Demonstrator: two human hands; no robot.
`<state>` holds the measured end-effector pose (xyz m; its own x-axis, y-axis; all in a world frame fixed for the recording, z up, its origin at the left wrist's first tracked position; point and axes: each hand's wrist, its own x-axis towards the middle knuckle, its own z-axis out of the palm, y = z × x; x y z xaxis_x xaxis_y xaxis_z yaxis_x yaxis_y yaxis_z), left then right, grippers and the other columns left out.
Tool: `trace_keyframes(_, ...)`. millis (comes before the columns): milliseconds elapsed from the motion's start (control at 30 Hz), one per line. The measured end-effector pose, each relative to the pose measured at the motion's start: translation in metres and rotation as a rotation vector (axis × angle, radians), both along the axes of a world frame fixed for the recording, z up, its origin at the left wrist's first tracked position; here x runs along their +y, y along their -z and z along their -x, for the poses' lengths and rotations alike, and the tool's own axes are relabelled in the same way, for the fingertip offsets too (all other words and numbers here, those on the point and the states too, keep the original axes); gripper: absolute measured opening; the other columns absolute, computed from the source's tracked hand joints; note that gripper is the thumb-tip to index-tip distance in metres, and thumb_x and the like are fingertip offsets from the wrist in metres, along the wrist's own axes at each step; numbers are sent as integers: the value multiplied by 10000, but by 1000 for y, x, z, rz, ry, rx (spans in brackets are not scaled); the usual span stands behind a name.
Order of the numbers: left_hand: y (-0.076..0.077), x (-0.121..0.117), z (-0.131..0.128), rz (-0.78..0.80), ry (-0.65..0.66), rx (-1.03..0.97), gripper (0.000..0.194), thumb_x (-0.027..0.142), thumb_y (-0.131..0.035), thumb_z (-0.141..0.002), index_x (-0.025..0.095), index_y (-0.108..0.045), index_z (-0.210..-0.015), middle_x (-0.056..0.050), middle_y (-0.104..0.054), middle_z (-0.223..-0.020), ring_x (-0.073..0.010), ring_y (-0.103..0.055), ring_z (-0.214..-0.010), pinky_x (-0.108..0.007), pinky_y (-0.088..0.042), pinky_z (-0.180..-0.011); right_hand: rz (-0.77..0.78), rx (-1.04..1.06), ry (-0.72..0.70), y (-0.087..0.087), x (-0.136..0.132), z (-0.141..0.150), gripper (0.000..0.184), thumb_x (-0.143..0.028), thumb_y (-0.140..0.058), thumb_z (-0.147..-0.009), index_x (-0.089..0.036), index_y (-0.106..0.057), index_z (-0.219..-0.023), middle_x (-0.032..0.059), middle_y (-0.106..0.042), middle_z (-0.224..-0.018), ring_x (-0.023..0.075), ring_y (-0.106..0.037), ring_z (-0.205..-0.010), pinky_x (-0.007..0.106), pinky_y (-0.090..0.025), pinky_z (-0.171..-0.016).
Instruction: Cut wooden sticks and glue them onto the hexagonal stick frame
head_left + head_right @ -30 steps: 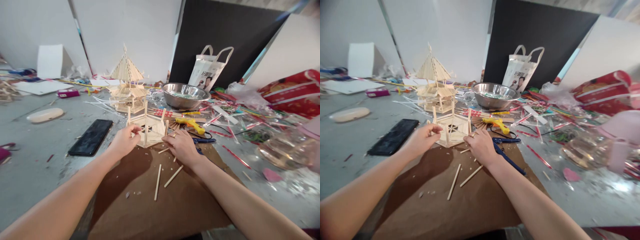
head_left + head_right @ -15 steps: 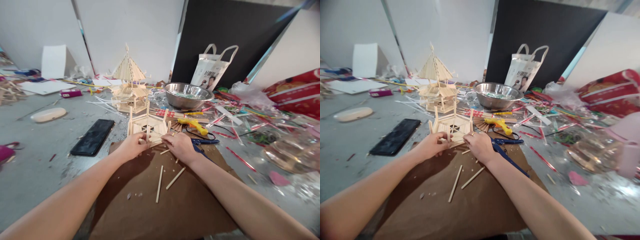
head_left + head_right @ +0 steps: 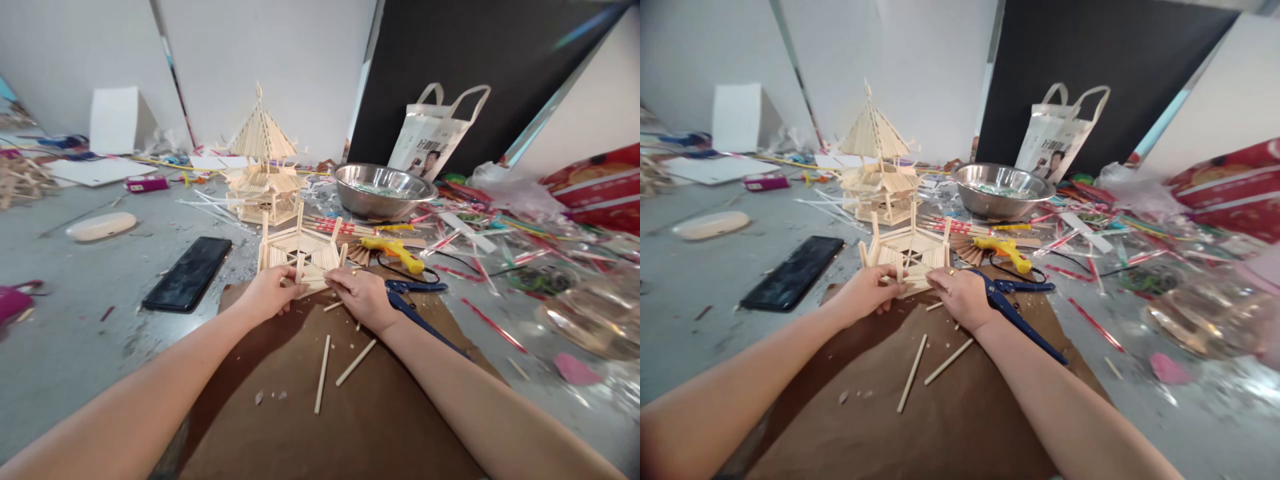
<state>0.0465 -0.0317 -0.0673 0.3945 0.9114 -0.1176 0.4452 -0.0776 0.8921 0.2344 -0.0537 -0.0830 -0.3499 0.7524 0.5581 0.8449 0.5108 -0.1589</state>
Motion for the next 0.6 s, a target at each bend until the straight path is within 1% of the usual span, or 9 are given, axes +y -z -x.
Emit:
trace_keyframes(100, 1, 1, -2, -8, -17, 15, 178, 290, -505, -655, 163, -504, -780, 66, -437, -374, -66, -428, -323, -150, -365, -321, 25, 53, -10, 1, 2, 0, 191, -277, -422, -787, -234, -595, -856, -26, -642, -866, 86, -577, -777, 172, -396, -647)
trace_keyframes(200, 4, 1, -1, -38, -29, 22, 166, 279, -490, -666, 163, -508, -783, 67, -430, -366, -65, -424, -318, -147, -357, -320, 29, 57, -18, 1, 2, 0, 196, -270, -411, -793, -227, -588, -865, -15, -627, -893, 86, -561, -808, 172, -394, -661)
trace_keyframes(300, 4, 1, -1, -64, -26, 18, 182, 277, -486, -671, 164, -519, -810, 66, -434, -379, -65, -426, -327, -143, -352, -320, -17, -21, 11, -1, 1, 1, 198, -269, -408, -793, -225, -592, -848, -2, -603, -906, 91, -542, -796, 179, -380, -650)
trace_keyframes(467, 2, -1, 0, -56, -19, 5, 209, 289, -489, -673, 159, -524, -832, 62, -438, -406, -70, -443, -354, -154, -374, -334, -94, -193, 143, -5, -4, 7, 213, -307, -406, -788, -241, -608, -785, 8, -594, -764, 117, -506, -717, 209, -338, -600)
trace_keyframes(600, 0, -2, -1, -10, -28, -1, 276, 308, -510, -661, 151, -522, -888, 62, -443, -412, -70, -441, -353, -161, -378, -337, -85, -245, 161, -6, -6, 9, 240, -303, -375, -803, -235, -605, -787, 5, -604, -711, 111, -505, -669, 215, -308, -584)
